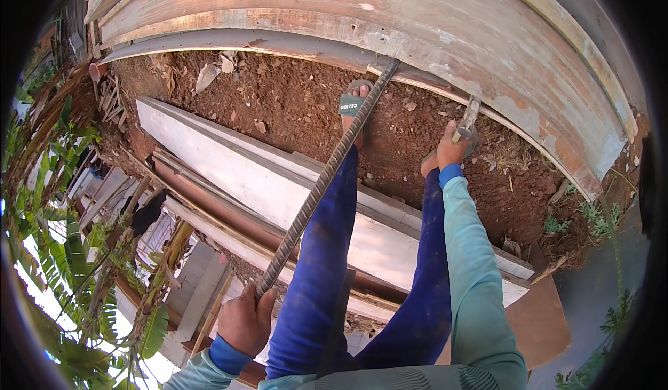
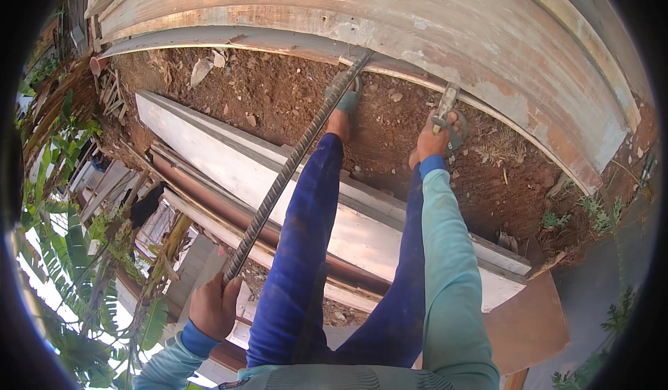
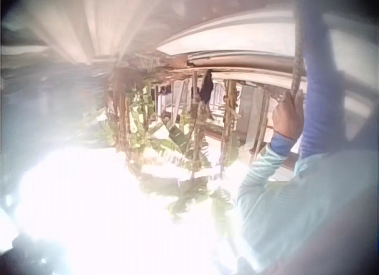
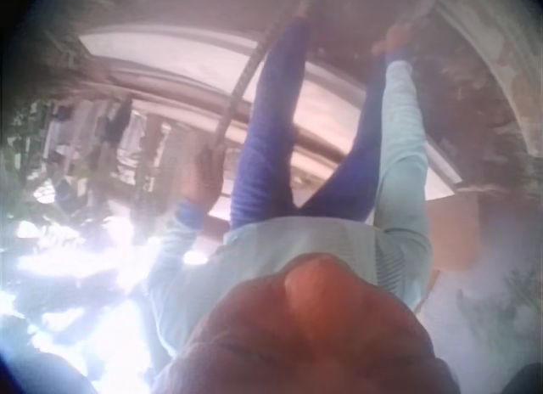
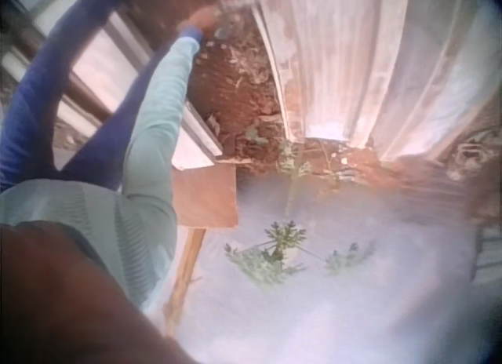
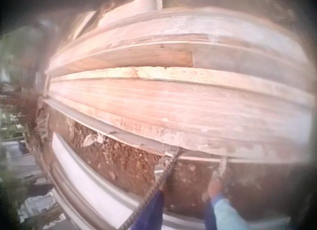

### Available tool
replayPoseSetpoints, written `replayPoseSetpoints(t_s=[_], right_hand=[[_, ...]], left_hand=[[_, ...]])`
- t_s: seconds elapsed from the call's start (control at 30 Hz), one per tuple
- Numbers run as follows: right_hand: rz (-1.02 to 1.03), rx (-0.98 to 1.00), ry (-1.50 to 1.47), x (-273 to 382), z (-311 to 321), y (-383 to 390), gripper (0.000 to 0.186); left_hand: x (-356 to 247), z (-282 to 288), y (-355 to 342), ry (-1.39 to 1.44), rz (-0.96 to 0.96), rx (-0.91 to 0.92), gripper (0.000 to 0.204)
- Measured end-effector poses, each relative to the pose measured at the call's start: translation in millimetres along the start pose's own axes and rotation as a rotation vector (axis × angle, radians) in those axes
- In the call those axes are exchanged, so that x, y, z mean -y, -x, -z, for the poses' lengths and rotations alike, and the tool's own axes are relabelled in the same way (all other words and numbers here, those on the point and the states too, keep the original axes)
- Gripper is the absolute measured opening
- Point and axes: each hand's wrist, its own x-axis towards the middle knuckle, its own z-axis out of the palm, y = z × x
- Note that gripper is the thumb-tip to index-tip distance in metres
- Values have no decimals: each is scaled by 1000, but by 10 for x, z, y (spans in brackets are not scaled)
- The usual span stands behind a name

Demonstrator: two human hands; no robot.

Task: The person uses a hammer to repeatedly strike a long metal sheet lying on the ground. They hold a metal rod in the other hand while striking the sheet along its length.

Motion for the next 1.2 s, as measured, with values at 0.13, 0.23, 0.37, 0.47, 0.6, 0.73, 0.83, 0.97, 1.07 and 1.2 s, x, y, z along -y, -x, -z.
replayPoseSetpoints(t_s=[0.13, 0.23, 0.37, 0.47, 0.6, 0.73, 0.83, 0.97, 1.07, 1.2], right_hand=[[-52, -42, -7, 166, -14, 18, 46], [-12, -151, -33, -62, -203, -7, 49], [-146, -18, -150, 424, -183, 59, 56], [-32, -154, 22, 216, -196, -31, 56], [-166, 2, -181, 96, -68, 18, 59], [-242, 50, -221, -50, -250, -93, 57], [-198, 100, -346, -146, -428, -243, 59], [50, -123, -260, -273, -615, -514, 56], [13, 88, -391, -98, -526, -274, 50], [-211, 170, -835, 186, -362, 202, 42]], left_hand=[[98, -182, -52, -3, 5, -14, 35], [208, -511, -80, 24, 6, -3, 36], [229, -1290, -24, 140, 17, -34, 37], [240, -1332, -180, 215, -10, -11, 39], [305, -1527, -159, 245, 3, -9, 40], [336, -1551, -215, 203, -40, -36, 39], [386, -1601, -232, 193, -19, -30, 38], [394, -1611, -319, 191, -34, -61, 36], [338, -1648, -261, 166, -12, -95, 34], [362, -1615, -274, 238, -16, -56, 36]])
